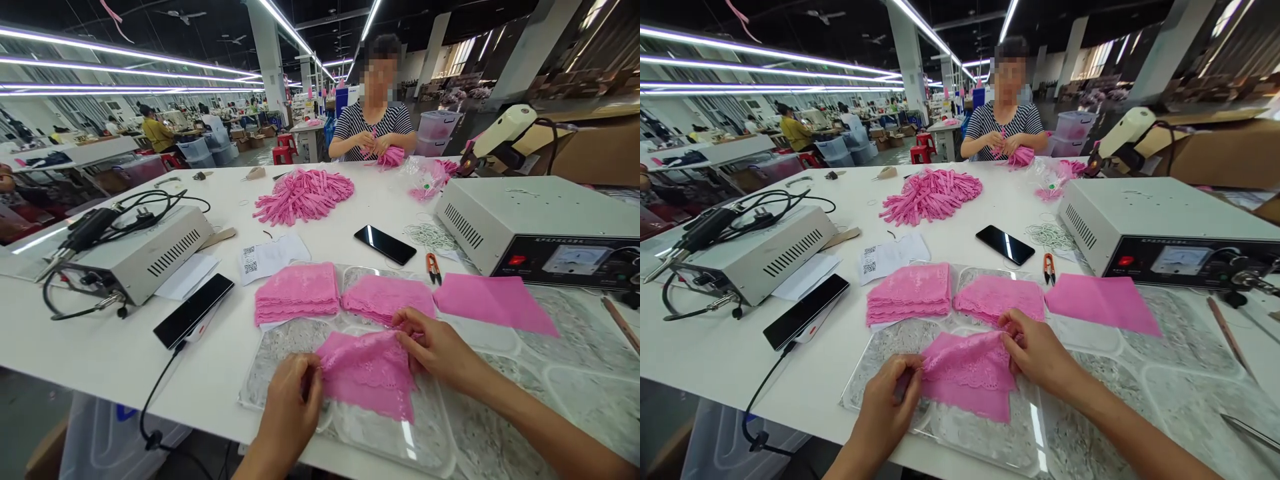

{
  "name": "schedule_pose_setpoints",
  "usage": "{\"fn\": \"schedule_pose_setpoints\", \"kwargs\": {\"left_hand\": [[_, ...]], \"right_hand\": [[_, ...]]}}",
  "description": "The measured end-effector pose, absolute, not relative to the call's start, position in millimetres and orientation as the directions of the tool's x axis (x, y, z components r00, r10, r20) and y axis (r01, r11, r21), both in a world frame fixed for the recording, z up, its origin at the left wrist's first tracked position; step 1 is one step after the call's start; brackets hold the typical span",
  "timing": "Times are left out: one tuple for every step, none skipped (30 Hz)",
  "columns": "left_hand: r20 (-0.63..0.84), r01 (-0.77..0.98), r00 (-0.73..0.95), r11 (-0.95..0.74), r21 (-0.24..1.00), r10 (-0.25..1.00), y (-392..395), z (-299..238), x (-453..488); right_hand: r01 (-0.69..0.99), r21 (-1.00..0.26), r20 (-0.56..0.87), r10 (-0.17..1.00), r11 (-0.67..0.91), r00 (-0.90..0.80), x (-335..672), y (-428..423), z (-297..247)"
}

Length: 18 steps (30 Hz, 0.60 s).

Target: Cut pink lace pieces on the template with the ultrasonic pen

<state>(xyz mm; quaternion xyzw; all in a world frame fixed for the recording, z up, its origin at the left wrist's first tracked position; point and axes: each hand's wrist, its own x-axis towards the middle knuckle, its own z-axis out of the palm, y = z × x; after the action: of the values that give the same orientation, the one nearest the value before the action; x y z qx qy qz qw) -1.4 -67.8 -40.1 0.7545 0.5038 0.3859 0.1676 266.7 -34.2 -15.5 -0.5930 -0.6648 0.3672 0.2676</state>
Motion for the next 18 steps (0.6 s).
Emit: {"fn": "schedule_pose_setpoints", "kwargs": {"left_hand": [[0.411, 0.63, 0.206, -0.442, 0.639, 0.888, -67.5, -39.8, -2.3], [0.412, 0.628, 0.217, -0.449, 0.635, 0.885, -67.3, -39.5, -3.3], [0.412, 0.626, 0.227, -0.456, 0.632, 0.883, -67.0, -39.2, -4.3], [0.414, 0.624, 0.232, -0.461, 0.631, 0.88, -66.7, -39.0, -5.1], [0.416, 0.621, 0.235, -0.465, 0.631, 0.878, -66.4, -38.7, -5.8], [0.415, 0.619, 0.236, -0.465, 0.633, 0.879, -66.1, -38.4, -6.3], [0.411, 0.618, 0.236, -0.462, 0.636, 0.881, -65.7, -37.7, -6.6], [0.4, 0.617, 0.232, -0.452, 0.645, 0.887, -64.8, -36.6, -6.5], [0.377, 0.612, 0.225, -0.432, 0.662, 0.898, -63.3, -34.9, -6.1], [0.344, 0.604, 0.218, -0.403, 0.687, 0.913, -60.8, -32.7, -5.3], [0.304, 0.595, 0.211, -0.369, 0.714, 0.929, -57.1, -29.8, -4.0], [0.263, 0.583, 0.208, -0.336, 0.74, 0.942, -52.2, -26.5, -2.3], [0.227, 0.571, 0.21, -0.308, 0.761, 0.951, -46.1, -22.8, -0.4], [0.2, 0.56, 0.216, -0.289, 0.776, 0.956, -39.1, -19.0, 1.6], [0.185, 0.551, 0.224, -0.28, 0.786, 0.957, -31.7, -15.1, 3.3], [0.176, 0.543, 0.23, -0.276, 0.793, 0.957, -24.6, -11.5, 4.3], [0.171, 0.533, 0.236, -0.274, 0.8, 0.957, -18.5, -8.2, 4.4], [0.169, 0.526, 0.243, -0.276, 0.804, 0.955, -14.2, -5.5, 3.2]], "right_hand": [[0.604, -0.796, -0.069, 0.988, 0.029, -0.139, 268.8, -38.5, -13.3], [0.618, -0.786, -0.051, 0.992, 0.033, -0.118, 271.4, -44.1, -10.9], [0.633, -0.773, -0.026, 0.994, 0.047, -0.105, 273.9, -50.9, -8.8], [0.647, -0.759, 0.002, 0.994, 0.075, -0.113, 276.3, -58.4, -7.6], [0.657, -0.745, 0.027, 0.989, 0.116, -0.144, 278.2, -66.3, -7.6], [0.661, -0.732, 0.044, 0.979, 0.166, -0.198, 279.5, -74.0, -9.0], [0.661, -0.717, 0.056, 0.963, 0.223, -0.264, 280.2, -80.8, -11.7], [0.657, -0.699, 0.072, 0.942, 0.281, -0.327, 280.4, -86.1, -15.3], [0.652, -0.683, 0.088, 0.923, 0.329, -0.373, 280.3, -89.6, -19.3], [0.648, -0.672, 0.103, 0.911, 0.359, -0.398, 280.1, -91.1, -22.8], [0.644, -0.666, 0.118, 0.906, 0.376, -0.407, 279.8, -90.6, -25.3], [0.64, -0.667, 0.134, 0.906, 0.381, -0.401, 279.7, -88.7, -26.2], [0.635, -0.675, 0.148, 0.912, 0.376, -0.382, 279.6, -85.7, -25.1], [0.633, -0.683, 0.162, 0.921, 0.364, -0.356, 279.5, -82.5, -22.2], [0.635, -0.686, 0.179, 0.928, 0.355, -0.326, 279.3, -79.7, -17.8], [0.637, -0.684, 0.207, 0.932, 0.355, -0.297, 278.7, -77.9, -12.5], [0.639, -0.677, 0.239, 0.93, 0.366, -0.279, 277.7, -77.6, -7.3], [0.635, -0.665, 0.279, 0.919, 0.393, -0.278, 276.2, -78.8, -3.1]]}}
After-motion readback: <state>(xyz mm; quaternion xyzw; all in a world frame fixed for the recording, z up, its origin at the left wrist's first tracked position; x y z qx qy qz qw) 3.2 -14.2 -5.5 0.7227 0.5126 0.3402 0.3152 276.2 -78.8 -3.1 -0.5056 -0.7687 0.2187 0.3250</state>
